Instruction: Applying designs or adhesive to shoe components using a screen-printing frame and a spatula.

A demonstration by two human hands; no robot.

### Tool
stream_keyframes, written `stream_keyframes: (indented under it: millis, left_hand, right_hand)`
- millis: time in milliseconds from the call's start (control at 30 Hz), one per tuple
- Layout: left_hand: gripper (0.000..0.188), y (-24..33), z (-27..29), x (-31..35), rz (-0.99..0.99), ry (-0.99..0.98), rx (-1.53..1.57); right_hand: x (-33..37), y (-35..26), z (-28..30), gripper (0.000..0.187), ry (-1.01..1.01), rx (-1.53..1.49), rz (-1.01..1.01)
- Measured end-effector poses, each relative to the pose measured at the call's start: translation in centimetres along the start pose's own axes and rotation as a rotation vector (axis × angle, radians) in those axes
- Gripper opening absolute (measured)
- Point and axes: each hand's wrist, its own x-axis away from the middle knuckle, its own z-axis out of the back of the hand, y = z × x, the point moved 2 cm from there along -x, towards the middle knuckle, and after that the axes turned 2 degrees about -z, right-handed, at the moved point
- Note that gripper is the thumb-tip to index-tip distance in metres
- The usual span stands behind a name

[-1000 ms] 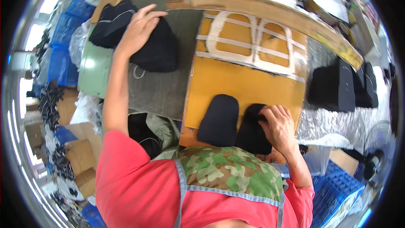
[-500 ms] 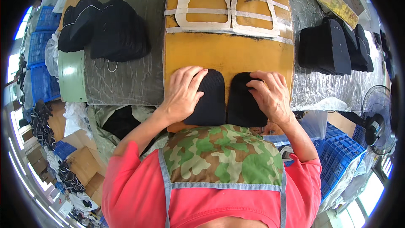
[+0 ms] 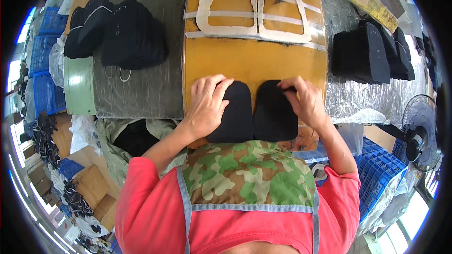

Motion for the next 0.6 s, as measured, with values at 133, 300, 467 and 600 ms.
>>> stream_keyframes:
  millis: [133,300,467,600]
  left_hand:
    - [0.046,0.0,0.0,-0.1,-0.025,-0.033,-0.037]
    - [0.046,0.4,-0.5,1.0,-0.097,0.109,-0.058]
    - [0.050,0.6,-1.0,1.3,-0.056,0.136,-0.023]
    - [0.051,0.8,-0.7,1.1,-0.059,0.175,-0.072]
  right_hand:
    - [-5.6,4.5,1.8,0.013,0.087,-0.120,-0.036]
    - [-15.4,12.0,2.2,0.021,0.319,0.082,-0.008]
    - [-18.2,15.8,0.6,0.032,0.586,0.248,0.067]
    - [-18.1,15.8,-0.3,0.034,0.528,0.252,-0.021]
